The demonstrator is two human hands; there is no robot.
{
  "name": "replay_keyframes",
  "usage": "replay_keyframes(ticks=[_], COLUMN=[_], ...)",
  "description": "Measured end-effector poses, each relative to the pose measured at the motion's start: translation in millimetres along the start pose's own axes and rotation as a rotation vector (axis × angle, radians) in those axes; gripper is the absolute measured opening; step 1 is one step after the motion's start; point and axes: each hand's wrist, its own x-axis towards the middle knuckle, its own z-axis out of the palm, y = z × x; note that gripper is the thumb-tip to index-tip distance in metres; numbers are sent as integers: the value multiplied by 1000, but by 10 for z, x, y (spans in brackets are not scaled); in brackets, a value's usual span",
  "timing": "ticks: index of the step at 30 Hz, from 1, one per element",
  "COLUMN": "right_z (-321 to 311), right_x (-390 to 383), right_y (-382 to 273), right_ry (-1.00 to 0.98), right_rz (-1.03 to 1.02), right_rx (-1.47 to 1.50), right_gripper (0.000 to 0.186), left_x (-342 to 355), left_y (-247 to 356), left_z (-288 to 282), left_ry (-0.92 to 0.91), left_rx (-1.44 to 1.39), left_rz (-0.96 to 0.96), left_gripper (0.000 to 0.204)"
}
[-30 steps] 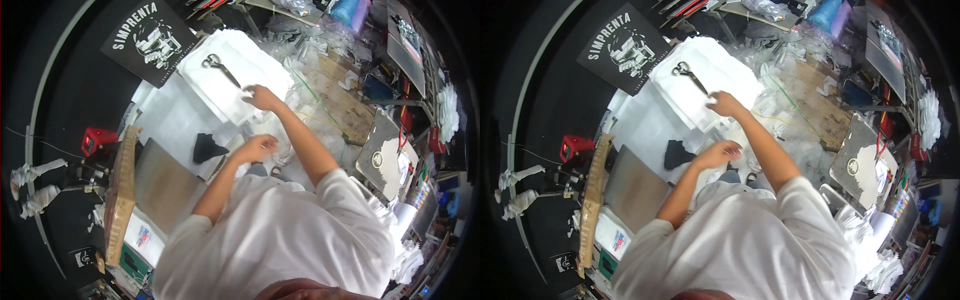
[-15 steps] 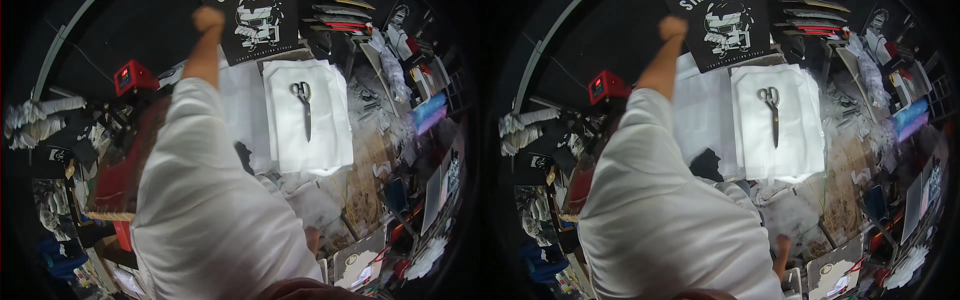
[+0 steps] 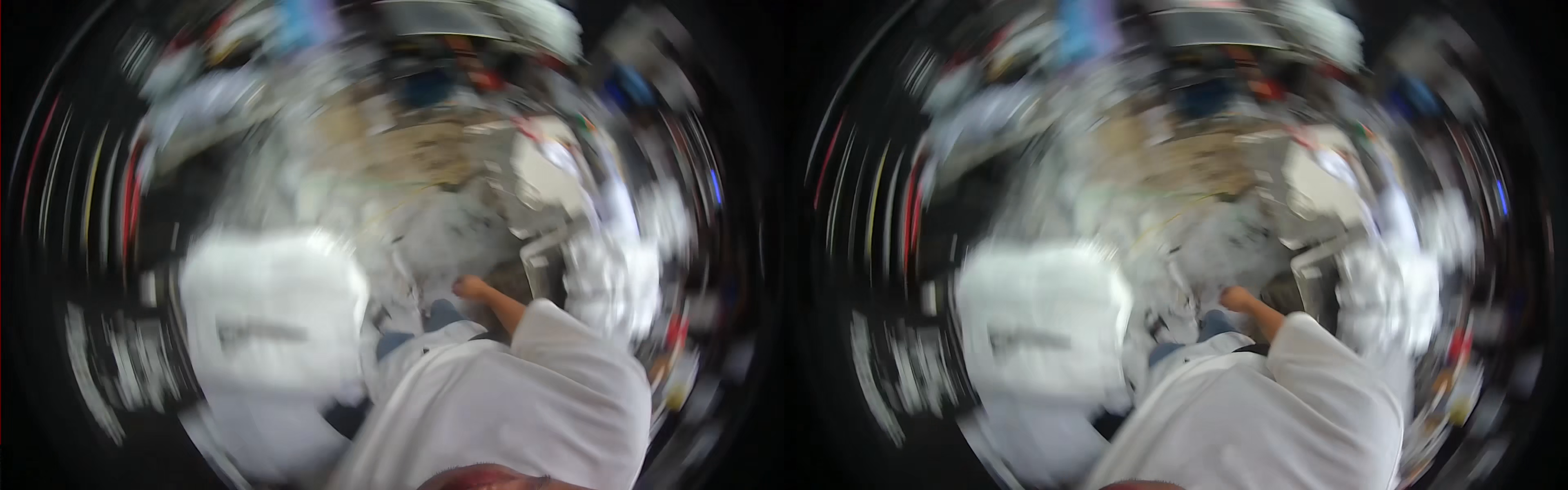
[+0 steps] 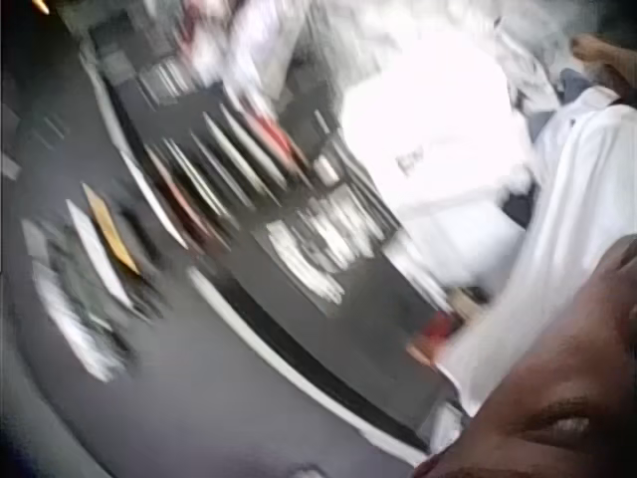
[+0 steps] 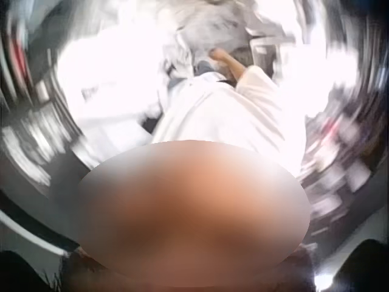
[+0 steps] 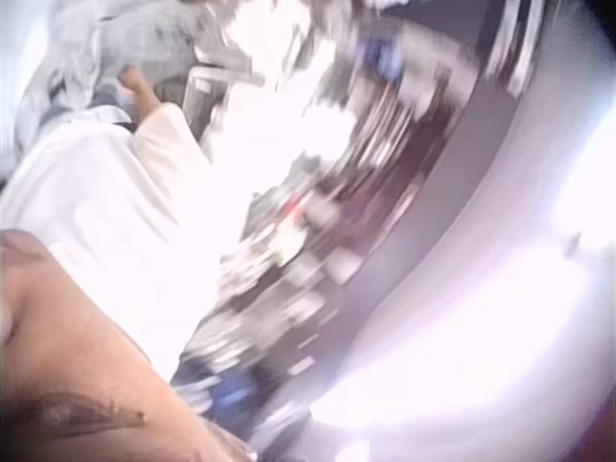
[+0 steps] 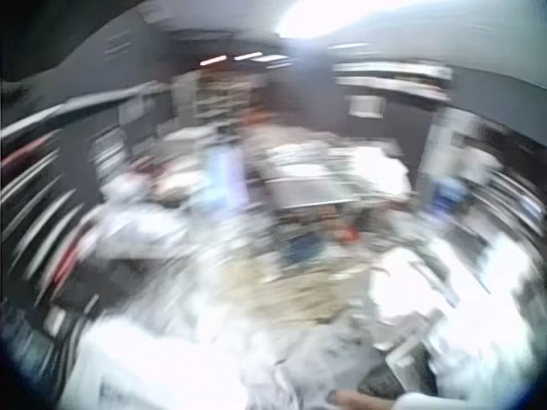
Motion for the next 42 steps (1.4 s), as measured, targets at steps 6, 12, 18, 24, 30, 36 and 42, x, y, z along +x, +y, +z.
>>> replay_keyframes(ticks=[6, 12, 18, 24, 30, 36, 42], right_z=[-557, -1481, -2120, -1539, -831, -1755, -1599], right_x=[-277, -1725, -3488, -5049, -5287, -5068, -4353], right_y=[-1062, -1297, -118, 1839, 2764, 1887, 1973], right_ry=[53, 273, 941, 1996, 2206, 1201, 1253], right_rz=[-110, -321, -241, 461, 596, 209, 493], right_rx=[110, 434, 590, 708, 983, 732, -79], right_gripper=[43, 48, 45, 25, 13, 23, 9], left_x=[266, 134, -2166, -5144, -7701, -9742, -10392], left_y=[1882, 3512, 5261, 5700, 5662, 5648, 5632], left_z=[-660, -1743, -3356, -4203, -4456, -4181, -3755], left_ry=[296, 523, 300, -428, -1006, -1246, -2091], left_rx=[-382, -944, -1348, -1308, -982, -572, -330], left_rz=[157, 577, 1286, 1849, 2157, 2318, 1633], left_gripper=[39, 31, 32, 22, 21, 55, 78])
